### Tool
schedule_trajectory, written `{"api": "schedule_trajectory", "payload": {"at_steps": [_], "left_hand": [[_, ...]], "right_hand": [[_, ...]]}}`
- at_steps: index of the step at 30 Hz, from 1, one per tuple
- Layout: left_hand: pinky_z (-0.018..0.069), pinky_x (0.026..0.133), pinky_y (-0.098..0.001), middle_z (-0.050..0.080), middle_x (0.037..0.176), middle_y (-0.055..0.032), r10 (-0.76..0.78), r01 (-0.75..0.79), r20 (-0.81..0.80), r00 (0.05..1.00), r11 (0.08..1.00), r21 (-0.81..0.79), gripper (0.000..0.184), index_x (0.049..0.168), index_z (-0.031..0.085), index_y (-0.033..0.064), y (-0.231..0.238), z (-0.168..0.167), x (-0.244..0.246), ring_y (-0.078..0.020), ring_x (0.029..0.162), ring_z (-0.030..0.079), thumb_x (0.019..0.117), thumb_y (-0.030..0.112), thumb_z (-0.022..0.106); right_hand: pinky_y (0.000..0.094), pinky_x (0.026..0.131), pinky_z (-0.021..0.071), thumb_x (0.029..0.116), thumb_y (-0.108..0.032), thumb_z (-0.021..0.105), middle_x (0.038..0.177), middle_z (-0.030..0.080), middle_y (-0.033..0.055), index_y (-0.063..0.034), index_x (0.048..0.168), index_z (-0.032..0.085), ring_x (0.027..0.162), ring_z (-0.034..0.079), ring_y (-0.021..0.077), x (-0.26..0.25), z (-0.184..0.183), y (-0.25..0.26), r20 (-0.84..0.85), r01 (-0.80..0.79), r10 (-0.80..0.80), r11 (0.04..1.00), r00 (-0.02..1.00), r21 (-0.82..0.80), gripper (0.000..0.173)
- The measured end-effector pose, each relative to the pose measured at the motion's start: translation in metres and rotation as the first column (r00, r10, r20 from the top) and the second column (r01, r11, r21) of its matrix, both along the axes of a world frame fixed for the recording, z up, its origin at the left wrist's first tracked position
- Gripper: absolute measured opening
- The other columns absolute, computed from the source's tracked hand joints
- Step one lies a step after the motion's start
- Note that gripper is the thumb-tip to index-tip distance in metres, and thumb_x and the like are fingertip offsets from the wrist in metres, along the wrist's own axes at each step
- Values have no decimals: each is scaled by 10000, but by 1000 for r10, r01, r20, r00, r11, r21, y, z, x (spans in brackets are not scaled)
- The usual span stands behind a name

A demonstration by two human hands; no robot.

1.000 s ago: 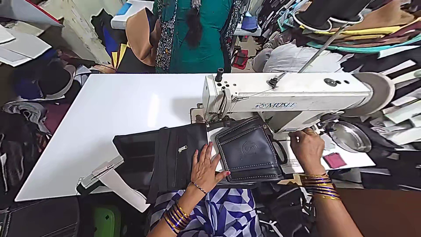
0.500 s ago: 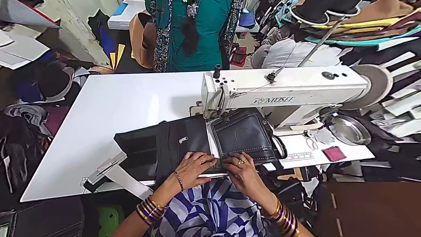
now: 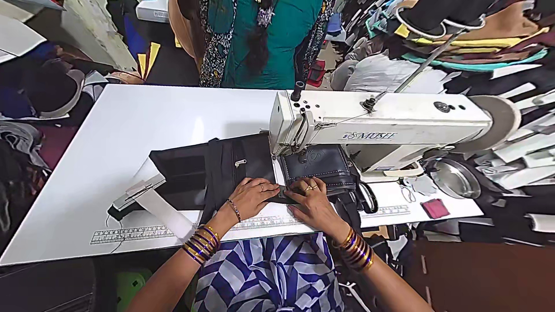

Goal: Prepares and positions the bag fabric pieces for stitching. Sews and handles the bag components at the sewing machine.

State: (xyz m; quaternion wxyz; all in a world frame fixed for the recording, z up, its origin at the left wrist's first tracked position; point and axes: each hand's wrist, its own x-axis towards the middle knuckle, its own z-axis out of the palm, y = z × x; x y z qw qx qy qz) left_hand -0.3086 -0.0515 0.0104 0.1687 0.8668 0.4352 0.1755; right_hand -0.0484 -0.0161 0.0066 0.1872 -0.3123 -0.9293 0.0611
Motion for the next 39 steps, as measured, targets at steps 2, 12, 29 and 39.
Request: {"api": "schedule_trajectory", "payload": {"at_steps": [2, 12, 29, 39], "left_hand": [[416, 1062, -568, 636, 1426, -39, 18, -18, 14, 1000, 1000, 19, 364, 1361, 673, 139, 8, -4, -3, -295, 1365, 551, 1055, 218, 491], [421, 1069, -540, 666, 1381, -35, 65, -67, 28, 997, 996, 59, 304, 1261, 744, 141, 45, -9, -13, -277, 1355, 556, 1026, 177, 553], [475, 990, -593, 708, 1289, -106, 119, -127, 58, 991, 980, 156, 256, 1195, 766, 105, 91, -8, -26, -363, 1274, 610, 998, 148, 609], [434, 1076, -550, 653, 1399, -45, 40, -43, 25, 999, 988, 145, 328, 1322, 707, 154, 76, -11, -31, -308, 1352, 558, 1016, 165, 590]], "right_hand": [[666, 1023, 350, 952, -379, 517, 1220, 704, 132, -189, 1189, 768, 1199, 615, 383, -5, -3, 7, -17, 8, -8, 999, 1000, 31, 395], [580, 1157, 316, 882, -154, 617, 1244, 711, 130, -52, 1101, 790, 1320, 564, 314, -7, 5, 38, -339, -103, 26, 972, 940, -213, 297], [710, 842, 455, 1007, -91, 554, 1104, 634, 379, 132, 1004, 681, 1032, 627, 569, 137, 29, 51, -91, 821, -817, 561, 569, 102, 257], [695, 846, 473, 951, -106, 632, 1043, 673, 360, 127, 987, 704, 986, 661, 544, 151, 36, 47, -184, 698, -675, 704, 714, 130, 247]]}}
